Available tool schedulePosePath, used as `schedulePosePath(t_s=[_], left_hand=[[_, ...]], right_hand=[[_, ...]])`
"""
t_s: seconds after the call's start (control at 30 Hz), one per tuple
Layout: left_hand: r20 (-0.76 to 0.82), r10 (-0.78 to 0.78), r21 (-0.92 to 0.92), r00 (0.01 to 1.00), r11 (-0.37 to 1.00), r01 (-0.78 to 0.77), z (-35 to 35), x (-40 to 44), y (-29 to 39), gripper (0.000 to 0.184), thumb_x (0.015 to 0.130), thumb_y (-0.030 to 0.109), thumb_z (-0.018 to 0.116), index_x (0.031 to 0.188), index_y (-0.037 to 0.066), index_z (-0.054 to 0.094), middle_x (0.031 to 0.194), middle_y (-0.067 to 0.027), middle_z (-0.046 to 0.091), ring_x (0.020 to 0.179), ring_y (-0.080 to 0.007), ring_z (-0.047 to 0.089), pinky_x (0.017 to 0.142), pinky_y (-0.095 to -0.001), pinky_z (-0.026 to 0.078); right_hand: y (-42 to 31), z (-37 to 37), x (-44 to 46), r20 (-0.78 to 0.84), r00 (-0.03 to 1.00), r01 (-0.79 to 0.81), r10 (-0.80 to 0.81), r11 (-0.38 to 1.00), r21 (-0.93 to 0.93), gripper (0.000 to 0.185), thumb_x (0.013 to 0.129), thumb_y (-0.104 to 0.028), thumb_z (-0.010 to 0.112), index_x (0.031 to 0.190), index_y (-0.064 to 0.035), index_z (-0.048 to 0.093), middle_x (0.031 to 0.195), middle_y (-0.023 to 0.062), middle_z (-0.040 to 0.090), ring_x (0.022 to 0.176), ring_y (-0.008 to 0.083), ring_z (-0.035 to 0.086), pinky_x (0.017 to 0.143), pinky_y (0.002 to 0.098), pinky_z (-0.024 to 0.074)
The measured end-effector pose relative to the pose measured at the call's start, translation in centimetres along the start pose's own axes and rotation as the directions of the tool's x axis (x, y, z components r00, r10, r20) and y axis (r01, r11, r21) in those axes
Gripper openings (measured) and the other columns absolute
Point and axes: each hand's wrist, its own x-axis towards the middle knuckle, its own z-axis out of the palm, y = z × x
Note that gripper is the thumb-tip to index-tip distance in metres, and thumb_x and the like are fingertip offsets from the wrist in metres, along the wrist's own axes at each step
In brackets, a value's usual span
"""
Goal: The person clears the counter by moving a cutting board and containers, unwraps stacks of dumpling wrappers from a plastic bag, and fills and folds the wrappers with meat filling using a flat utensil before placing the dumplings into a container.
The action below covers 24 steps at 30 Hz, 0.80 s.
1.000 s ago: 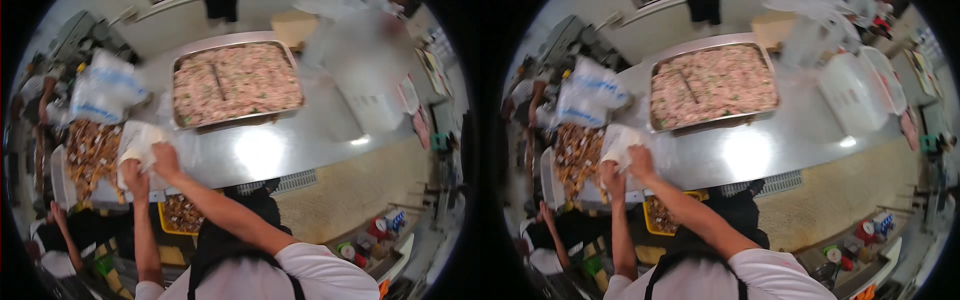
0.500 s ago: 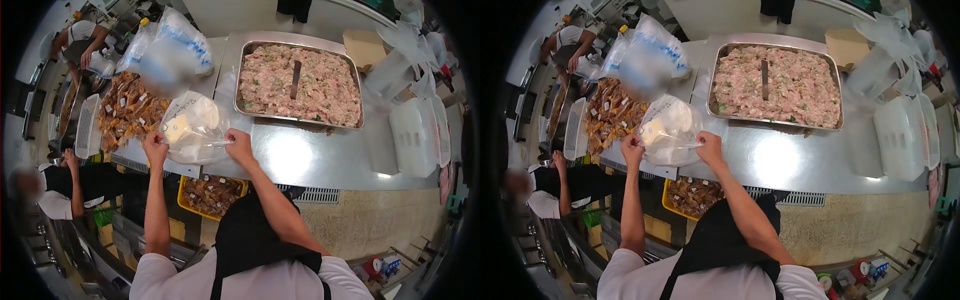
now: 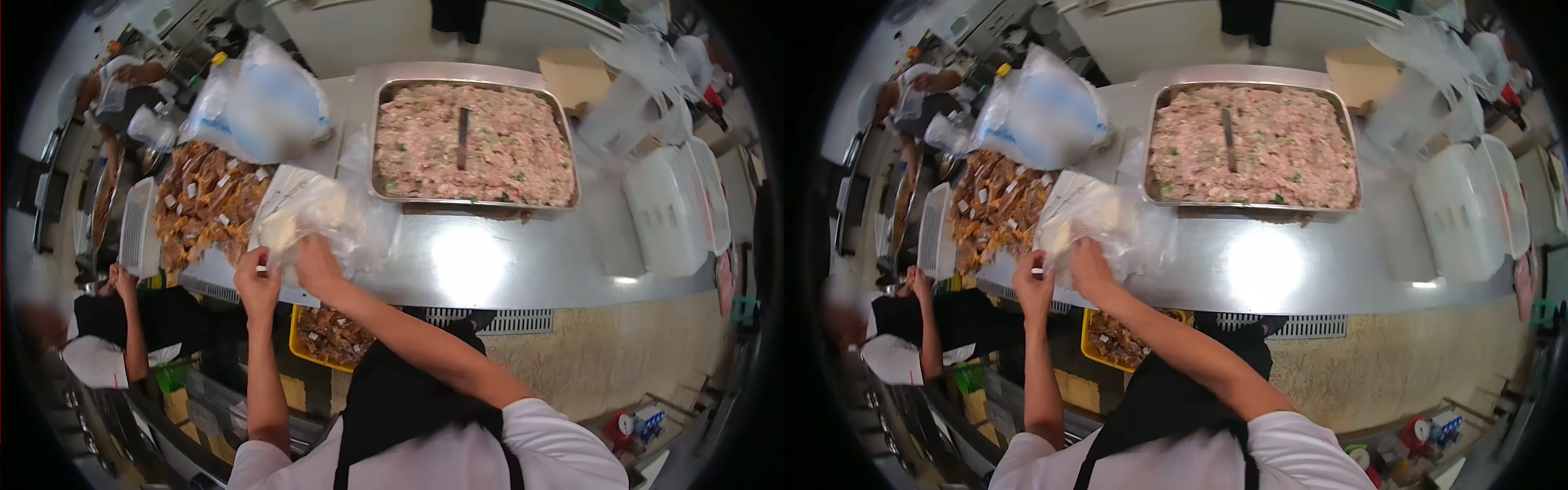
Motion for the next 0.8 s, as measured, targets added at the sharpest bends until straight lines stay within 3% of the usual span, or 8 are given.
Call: schedulePosePath(t_s=[0.1, 0.13, 0.2, 0.3, 0.37, 0.6, 0.7, 0.8], left_hand=[[0.176, -0.069, -0.19, 0.982, 0.976, 0.102, 0.2, 0.2, -5.1, 0.078, 0.08, 0.012, 0.075, 0.151, 0.009, 0.041, 0.146, -0.0158, 0.05, 0.128, -0.0287, 0.054, 0.096, -0.0396, 0.052], [0.131, 0.021, -0.21, 0.991, 0.978, 0.007, 1.3, 0.4, -11.5, 0.081, 0.084, 0.014, 0.074, 0.155, 0.008, 0.035, 0.151, -0.0164, 0.045, 0.132, -0.029, 0.051, 0.102, -0.0386, 0.048], [0.351, -0.165, -0.512, 0.922, 0.79, 0.336, -0.1, 1.2, -8.6, 0.084, 0.084, 0.012, 0.073, 0.156, 0.003, 0.031, 0.155, -0.0151, 0.04, 0.135, -0.0278, 0.048, 0.106, -0.0382, 0.045], [0.353, -0.089, -0.551, 0.931, 0.785, 0.284, -1.1, 1.5, -7.9, 0.081, 0.087, 0.012, 0.072, 0.157, 0.006, 0.031, 0.155, -0.0184, 0.041, 0.14, -0.0284, 0.043, 0.109, -0.0402, 0.041], [0.317, -0.072, -0.573, 0.946, 0.78, 0.252, -1.6, 1.1, -6.7, 0.081, 0.088, 0.015, 0.073, 0.156, 0.006, 0.032, 0.155, -0.0185, 0.041, 0.141, -0.0282, 0.042, 0.111, -0.0412, 0.039], [0.343, -0.169, -0.65, 0.924, 0.668, 0.363, 0.0, -0.7, -8.8, 0.071, 0.093, 0.034, 0.07, 0.151, 0.007, 0.041, 0.155, -0.012, 0.041, 0.139, -0.0256, 0.043, 0.11, -0.0405, 0.036], [0.323, -0.127, -0.704, 0.938, 0.63, 0.328, -0.4, -0.9, -8.5, 0.07, 0.092, 0.031, 0.069, 0.15, 0.004, 0.041, 0.152, -0.0135, 0.044, 0.138, -0.0254, 0.044, 0.111, -0.0399, 0.036], [0.261, -0.047, -0.855, 0.964, 0.452, 0.253, 0.1, -2.4, -8.9, 0.068, 0.094, 0.032, 0.065, 0.148, 0.0, 0.041, 0.151, -0.0158, 0.044, 0.135, -0.025, 0.048, 0.11, -0.0389, 0.037]], right_hand=[[-3.1, -1.4, 3.2, 0.292, 0.941, -0.204, 0.169, 0.974, 0.096, 0.079, 0.067, -0.021, 0.08, 0.134, 0.0073, 0.049, 0.12, 0.0319, 0.057, 0.114, 0.0469, 0.057, 0.099, 0.0471, 0.0483], [-2.9, -0.1, 3.7, 0.277, 0.942, -0.213, 0.19, 0.976, 0.053, 0.088, 0.065, -0.024, 0.081, 0.139, 0.0064, 0.045, 0.125, 0.0334, 0.055, 0.118, 0.0466, 0.056, 0.101, 0.0471, 0.048], [-2.1, 4.0, 4.0, 0.092, 0.985, -0.14, 0.146, 0.988, -0.065, 0.103, 0.062, -0.03, 0.084, 0.148, 0.0047, 0.038, 0.136, 0.0358, 0.051, 0.125, 0.0462, 0.054, 0.103, 0.0476, 0.0476], [-2.2, 5.2, 5.4, 0.158, 0.946, -0.275, 0.282, 0.959, -0.064, 0.084, 0.059, -0.03, 0.084, 0.13, 0.0065, 0.06, 0.13, 0.0341, 0.059, 0.122, 0.0434, 0.059, 0.1, 0.0456, 0.0505], [-1.5, 5.5, 6.1, 0.432, 0.848, -0.355, 0.307, 0.934, 0.033, 0.06, 0.058, -0.034, 0.083, 0.104, 0.004, 0.075, 0.11, 0.0296, 0.069, 0.108, 0.0395, 0.068, 0.094, 0.0451, 0.0541], [-0.7, 3.8, 4.4, 0.231, 0.899, -0.416, 0.372, 0.89, 0.187, 0.05, 0.058, -0.039, 0.081, 0.087, 0.0022, 0.078, 0.096, 0.0263, 0.073, 0.097, 0.038, 0.071, 0.088, 0.0451, 0.056], [-0.9, 4.5, 5.0, 0.407, 0.857, -0.425, 0.317, 0.881, 0.209, 0.072, 0.06, -0.035, 0.08, 0.117, 0.0079, 0.069, 0.112, 0.0303, 0.069, 0.108, 0.0429, 0.066, 0.096, 0.0454, 0.0518], [-1.9, 3.1, 2.9, 0.261, 0.909, -0.392, 0.324, 0.878, 0.276, 0.1, 0.065, -0.031, 0.077, 0.149, 0.0069, 0.038, 0.131, 0.0329, 0.059, 0.123, 0.0467, 0.057, 0.105, 0.0455, 0.0452]])
